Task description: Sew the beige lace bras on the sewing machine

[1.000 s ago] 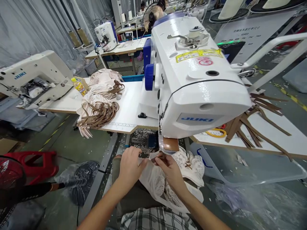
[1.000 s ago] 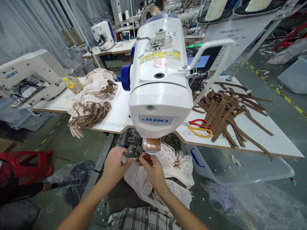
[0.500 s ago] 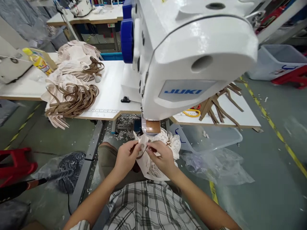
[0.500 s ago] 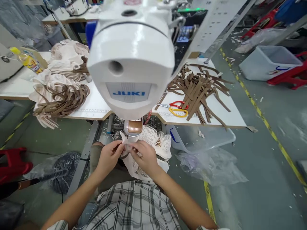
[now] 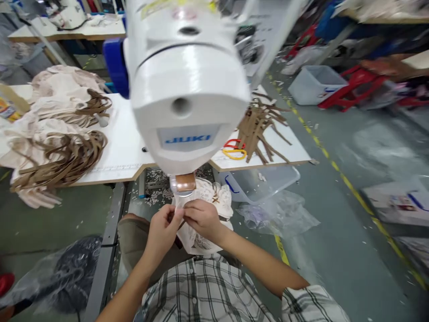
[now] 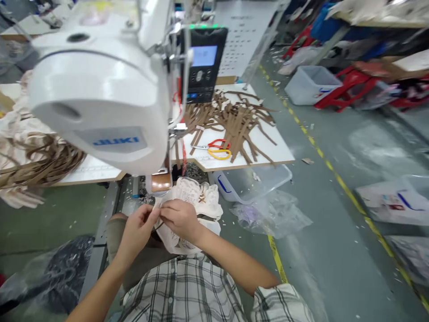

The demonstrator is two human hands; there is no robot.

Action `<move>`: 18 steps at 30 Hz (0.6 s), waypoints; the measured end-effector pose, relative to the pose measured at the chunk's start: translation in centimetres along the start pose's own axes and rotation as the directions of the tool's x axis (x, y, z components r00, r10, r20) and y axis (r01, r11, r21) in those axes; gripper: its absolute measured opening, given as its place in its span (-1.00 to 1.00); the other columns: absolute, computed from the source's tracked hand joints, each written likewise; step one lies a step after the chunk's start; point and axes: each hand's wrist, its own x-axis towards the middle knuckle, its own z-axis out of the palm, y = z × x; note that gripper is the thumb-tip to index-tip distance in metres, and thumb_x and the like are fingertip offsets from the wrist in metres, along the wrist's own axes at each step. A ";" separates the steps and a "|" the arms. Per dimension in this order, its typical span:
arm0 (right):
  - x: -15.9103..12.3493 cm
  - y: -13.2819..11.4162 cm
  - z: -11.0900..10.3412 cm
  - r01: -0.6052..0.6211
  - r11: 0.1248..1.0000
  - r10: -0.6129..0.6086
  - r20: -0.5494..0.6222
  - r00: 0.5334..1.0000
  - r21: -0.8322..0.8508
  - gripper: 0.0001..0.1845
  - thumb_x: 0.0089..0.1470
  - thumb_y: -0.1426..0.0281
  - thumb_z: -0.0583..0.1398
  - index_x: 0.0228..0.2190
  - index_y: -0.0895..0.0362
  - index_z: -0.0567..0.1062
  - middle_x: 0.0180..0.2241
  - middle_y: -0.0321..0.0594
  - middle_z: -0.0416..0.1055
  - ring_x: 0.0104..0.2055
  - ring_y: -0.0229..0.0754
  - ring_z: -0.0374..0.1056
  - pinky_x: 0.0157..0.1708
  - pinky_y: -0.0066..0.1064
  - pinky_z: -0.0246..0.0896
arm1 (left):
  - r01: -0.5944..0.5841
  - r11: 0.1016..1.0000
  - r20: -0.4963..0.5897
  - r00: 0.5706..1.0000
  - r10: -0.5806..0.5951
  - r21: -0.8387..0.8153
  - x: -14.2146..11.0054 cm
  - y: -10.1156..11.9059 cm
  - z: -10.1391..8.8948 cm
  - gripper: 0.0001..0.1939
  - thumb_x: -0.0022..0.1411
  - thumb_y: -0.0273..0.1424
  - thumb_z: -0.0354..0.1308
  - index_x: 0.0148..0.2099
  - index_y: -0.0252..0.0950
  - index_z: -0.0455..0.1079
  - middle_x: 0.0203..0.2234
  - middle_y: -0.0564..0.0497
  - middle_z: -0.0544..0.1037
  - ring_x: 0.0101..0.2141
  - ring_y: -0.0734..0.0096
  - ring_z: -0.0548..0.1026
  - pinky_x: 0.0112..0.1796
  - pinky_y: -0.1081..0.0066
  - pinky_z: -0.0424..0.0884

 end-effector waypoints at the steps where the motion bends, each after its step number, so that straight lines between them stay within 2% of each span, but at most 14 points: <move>1: 0.3 1.2 -0.7 0.032 0.999 -0.032 0.057 0.998 -0.010 -0.84 0.20 0.42 0.17 -0.27 0.05 0.58 -0.29 -0.21 0.60 -0.26 -0.19 0.50 -0.28 -0.37 0.41 | 0.000 1.000 0.017 1.000 0.000 -0.005 0.3 -0.2 -0.1 -0.61 0.34 -0.10 0.03 -0.42 -0.28 0.31 -0.57 0.11 0.34 -0.48 0.45 0.30 -0.42 0.47 0.22; 2: 0.7 2.8 -1.7 0.036 0.999 -0.032 0.101 0.994 -0.037 -0.82 0.20 0.42 0.16 -0.24 0.03 0.58 -0.26 -0.23 0.60 -0.23 -0.20 0.50 -0.24 -0.38 0.41 | 0.010 1.000 0.032 0.999 -0.009 -0.018 0.6 -0.5 -0.2 -0.58 0.34 -0.08 0.02 -0.44 -0.27 0.29 -0.59 0.12 0.31 -0.51 0.46 0.28 -0.45 0.47 0.20; 4: 2.4 6.7 -5.0 -0.070 0.977 0.094 0.111 0.989 -0.201 -0.71 0.20 0.48 0.10 -0.11 0.04 0.54 -0.13 -0.20 0.58 -0.08 -0.19 0.48 -0.08 -0.34 0.39 | 0.038 0.998 0.053 0.998 -0.036 -0.048 0.8 -1.0 -0.3 -0.55 0.34 -0.05 0.00 -0.46 -0.27 0.27 -0.62 0.13 0.29 -0.56 0.48 0.24 -0.50 0.47 0.16; 5: 3.6 8.8 -7.0 -0.177 0.928 0.206 0.055 0.977 -0.328 -0.62 0.19 0.54 0.05 -0.03 0.09 0.50 -0.03 -0.13 0.53 0.04 -0.15 0.43 0.03 -0.27 0.34 | 0.043 0.998 0.062 0.997 -0.040 -0.050 0.7 -1.1 -0.3 -0.54 0.34 -0.03 -0.01 -0.45 -0.27 0.28 -0.63 0.12 0.29 -0.57 0.48 0.25 -0.51 0.47 0.16; 6: 5.0 10.8 -9.0 -0.289 0.832 0.329 0.002 0.944 -0.474 -0.54 0.16 0.59 0.01 0.04 0.14 0.45 0.08 -0.03 0.45 0.14 -0.10 0.34 0.12 -0.20 0.26 | 0.044 0.998 0.075 0.996 -0.040 -0.045 0.5 -1.0 -0.2 -0.53 0.33 -0.01 -0.01 -0.46 -0.27 0.28 -0.63 0.11 0.31 -0.57 0.47 0.26 -0.51 0.46 0.16; 7: 6.5 12.6 -10.8 -0.313 0.738 0.424 0.050 0.904 -0.597 -0.49 0.13 0.60 0.01 0.10 0.20 0.40 0.15 0.05 0.38 0.20 -0.04 0.29 0.15 -0.16 0.22 | 0.045 0.998 0.092 0.995 -0.041 -0.040 0.2 -0.9 -0.1 -0.51 0.32 0.01 -0.02 -0.46 -0.27 0.29 -0.63 0.10 0.32 -0.58 0.46 0.27 -0.51 0.46 0.16; 9: 9.4 15.5 -13.5 -0.273 0.741 0.433 0.126 0.893 -0.613 -0.57 0.06 0.58 0.09 -0.02 0.32 0.49 0.00 0.24 0.46 0.07 0.14 0.38 0.06 -0.06 0.27 | 0.062 0.997 0.138 0.989 -0.054 -0.054 -0.2 -0.5 0.0 -0.48 0.31 0.04 -0.05 -0.47 -0.28 0.30 -0.65 0.08 0.33 -0.59 0.44 0.28 -0.52 0.45 0.16; 10: 10.4 16.5 -14.3 -0.238 0.758 0.416 0.169 0.894 -0.607 -0.62 0.03 0.58 0.11 -0.10 0.34 0.53 -0.11 0.25 0.51 -0.04 0.17 0.43 0.00 -0.05 0.30 | 0.074 0.994 0.150 0.987 -0.062 -0.075 -0.2 -0.2 -0.1 -0.47 0.32 0.04 -0.06 -0.46 -0.28 0.32 -0.65 0.07 0.33 -0.59 0.44 0.29 -0.51 0.44 0.18; 12: 11.1 17.9 -14.9 -0.153 0.784 0.377 0.266 0.887 -0.601 -0.60 0.06 0.54 0.10 -0.06 0.30 0.52 -0.15 0.20 0.52 -0.13 0.13 0.46 -0.11 -0.10 0.34 | 0.079 0.990 0.145 0.987 -0.062 -0.115 -0.3 0.2 -0.6 -0.48 0.33 0.02 -0.07 -0.42 -0.30 0.35 -0.65 0.06 0.37 -0.58 0.43 0.33 -0.47 0.44 0.23; 15: 9.4 18.8 -14.9 -0.029 0.751 0.336 0.345 0.876 -0.659 -0.53 0.17 0.42 0.04 0.08 0.26 0.42 -0.02 0.19 0.45 -0.07 0.12 0.44 -0.14 -0.15 0.35 | 0.073 0.986 0.118 0.991 -0.055 -0.150 -0.4 0.4 -1.3 -0.51 0.35 -0.02 -0.05 -0.39 -0.32 0.39 -0.57 0.01 0.45 -0.50 0.41 0.41 -0.39 0.43 0.29; 18: 7.7 18.8 -14.6 0.055 0.729 0.302 0.392 0.869 -0.683 -0.55 0.21 0.37 0.02 0.08 0.22 0.42 -0.03 0.13 0.46 -0.06 0.10 0.44 -0.10 -0.15 0.34 | 0.110 0.968 0.142 0.987 -0.079 -0.225 -0.6 0.0 -1.2 -0.51 0.33 -0.01 -0.01 -0.37 -0.34 0.41 -0.53 -0.01 0.47 -0.50 0.42 0.40 -0.41 0.43 0.29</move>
